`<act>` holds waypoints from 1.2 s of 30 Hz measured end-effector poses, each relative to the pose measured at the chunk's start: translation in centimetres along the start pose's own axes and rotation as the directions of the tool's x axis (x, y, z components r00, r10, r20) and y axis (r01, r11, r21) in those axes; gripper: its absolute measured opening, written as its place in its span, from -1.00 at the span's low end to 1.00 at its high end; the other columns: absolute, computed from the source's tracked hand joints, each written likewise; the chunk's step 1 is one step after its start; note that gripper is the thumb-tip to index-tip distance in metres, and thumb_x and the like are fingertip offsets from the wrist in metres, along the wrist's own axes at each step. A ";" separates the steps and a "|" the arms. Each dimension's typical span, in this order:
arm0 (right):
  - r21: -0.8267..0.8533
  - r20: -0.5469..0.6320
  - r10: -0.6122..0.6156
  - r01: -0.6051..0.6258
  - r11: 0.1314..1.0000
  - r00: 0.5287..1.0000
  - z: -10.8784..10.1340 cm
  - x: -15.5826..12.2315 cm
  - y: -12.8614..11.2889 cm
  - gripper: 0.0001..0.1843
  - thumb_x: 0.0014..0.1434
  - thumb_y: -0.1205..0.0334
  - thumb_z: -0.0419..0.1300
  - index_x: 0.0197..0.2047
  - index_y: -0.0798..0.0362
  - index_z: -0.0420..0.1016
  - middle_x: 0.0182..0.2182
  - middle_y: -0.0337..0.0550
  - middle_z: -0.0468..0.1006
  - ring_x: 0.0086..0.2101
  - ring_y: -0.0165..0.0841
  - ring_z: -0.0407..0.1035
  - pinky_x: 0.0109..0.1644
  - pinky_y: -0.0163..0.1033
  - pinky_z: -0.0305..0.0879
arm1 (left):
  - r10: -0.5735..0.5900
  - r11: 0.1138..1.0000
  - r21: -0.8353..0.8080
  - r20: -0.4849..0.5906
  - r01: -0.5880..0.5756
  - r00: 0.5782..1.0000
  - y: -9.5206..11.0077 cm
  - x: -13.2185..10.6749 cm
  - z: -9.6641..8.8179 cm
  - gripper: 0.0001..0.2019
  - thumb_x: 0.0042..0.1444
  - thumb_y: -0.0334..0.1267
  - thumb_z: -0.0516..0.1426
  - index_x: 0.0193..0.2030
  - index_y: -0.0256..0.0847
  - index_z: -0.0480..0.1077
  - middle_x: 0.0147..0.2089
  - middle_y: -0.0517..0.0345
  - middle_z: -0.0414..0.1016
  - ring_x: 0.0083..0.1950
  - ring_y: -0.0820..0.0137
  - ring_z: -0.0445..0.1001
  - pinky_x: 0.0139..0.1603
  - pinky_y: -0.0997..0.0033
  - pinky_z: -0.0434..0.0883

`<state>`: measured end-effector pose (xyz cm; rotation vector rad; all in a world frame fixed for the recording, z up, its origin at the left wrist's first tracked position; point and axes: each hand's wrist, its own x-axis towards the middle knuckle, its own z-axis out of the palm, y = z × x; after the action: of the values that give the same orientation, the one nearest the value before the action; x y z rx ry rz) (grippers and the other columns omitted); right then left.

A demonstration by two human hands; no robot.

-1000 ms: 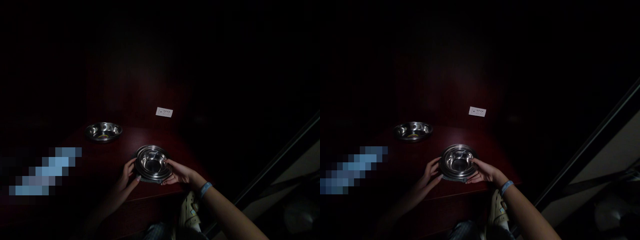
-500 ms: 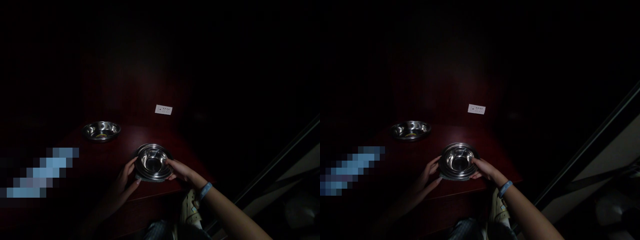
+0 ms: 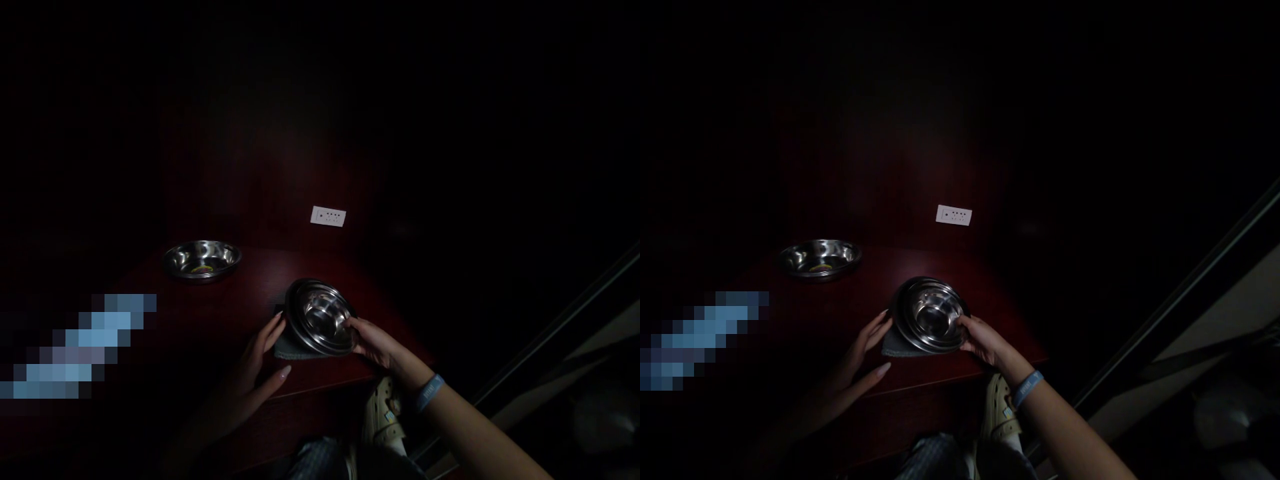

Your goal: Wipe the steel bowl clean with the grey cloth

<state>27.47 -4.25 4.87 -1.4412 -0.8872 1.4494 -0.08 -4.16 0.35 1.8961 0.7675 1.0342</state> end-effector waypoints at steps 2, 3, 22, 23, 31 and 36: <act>-0.052 -0.016 -0.051 0.050 0.997 0.999 -1.0 0.1 -0.5 -0.87 0.18 0.26 0.11 -0.39 0.08 0.40 -0.54 -0.28 0.46 -0.56 -0.52 0.32 -0.46 -0.46 0.33 | 0.015 0.998 0.060 0.000 -0.015 1.000 -0.2 0.0 0.0 -0.31 0.19 -0.10 0.10 0.42 0.01 -0.05 0.42 0.02 0.10 0.43 0.14 0.06 0.40 -0.02 0.07; -0.101 -0.035 -0.076 0.072 0.992 0.997 -1.7 0.2 -0.9 -0.83 0.18 0.21 0.11 -0.40 0.08 0.39 -0.56 -0.29 0.45 -0.58 -0.52 0.30 -0.48 -0.45 0.31 | 0.023 0.995 0.098 -0.002 -0.023 1.000 -0.4 -0.1 0.1 -0.33 0.19 -0.09 0.10 0.41 0.02 -0.01 0.42 0.04 0.11 0.42 0.14 0.08 0.40 -0.01 0.09; -0.097 -0.588 -0.169 0.139 0.986 0.791 -9.6 8.8 -4.9 -0.90 0.12 0.46 0.16 -0.42 0.14 0.37 -0.63 -0.24 0.41 -0.62 -0.48 0.32 -0.57 -0.45 0.32 | 0.196 0.718 0.645 0.176 -0.263 0.965 -1.1 -0.2 1.1 -0.55 0.23 -0.14 0.07 0.28 0.10 0.24 0.33 0.23 0.28 0.33 0.22 0.25 0.25 0.11 0.33; -0.094 -0.577 -0.183 0.158 0.983 0.796 -9.8 9.1 -5.1 -0.91 0.11 0.46 0.17 -0.42 0.15 0.38 -0.62 -0.23 0.42 -0.61 -0.48 0.33 -0.56 -0.44 0.33 | 0.196 0.708 0.654 0.178 -0.265 0.964 -1.0 -0.2 1.1 -0.54 0.23 -0.14 0.07 0.28 0.10 0.24 0.33 0.23 0.29 0.32 0.22 0.25 0.24 0.12 0.34; -0.163 -0.616 -0.125 0.029 0.986 0.778 -11.8 10.4 -6.1 -0.83 0.05 0.37 0.28 -0.51 0.16 0.39 -0.66 -0.22 0.38 -0.58 -0.44 0.33 -0.52 -0.39 0.26 | 0.220 0.699 0.661 0.168 -0.275 0.961 -1.6 -0.3 1.2 -0.51 0.22 -0.16 0.08 0.30 0.10 0.21 0.34 0.22 0.27 0.32 0.22 0.25 0.22 0.13 0.35; -0.204 -0.589 -0.091 -0.039 0.978 0.803 -12.1 10.5 -5.6 -0.75 0.12 0.30 0.24 -0.56 0.12 0.34 -0.71 -0.29 0.30 -0.66 -0.51 0.18 -0.57 -0.41 0.10 | 0.224 0.703 0.654 0.170 -0.280 0.960 -1.5 -0.4 1.1 -0.51 0.23 -0.14 0.07 0.31 0.11 0.19 0.34 0.23 0.28 0.32 0.22 0.24 0.21 0.13 0.36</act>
<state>40.74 6.37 5.46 -1.8856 -0.6543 0.7964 0.53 -4.14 -1.45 2.7209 0.9380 0.8940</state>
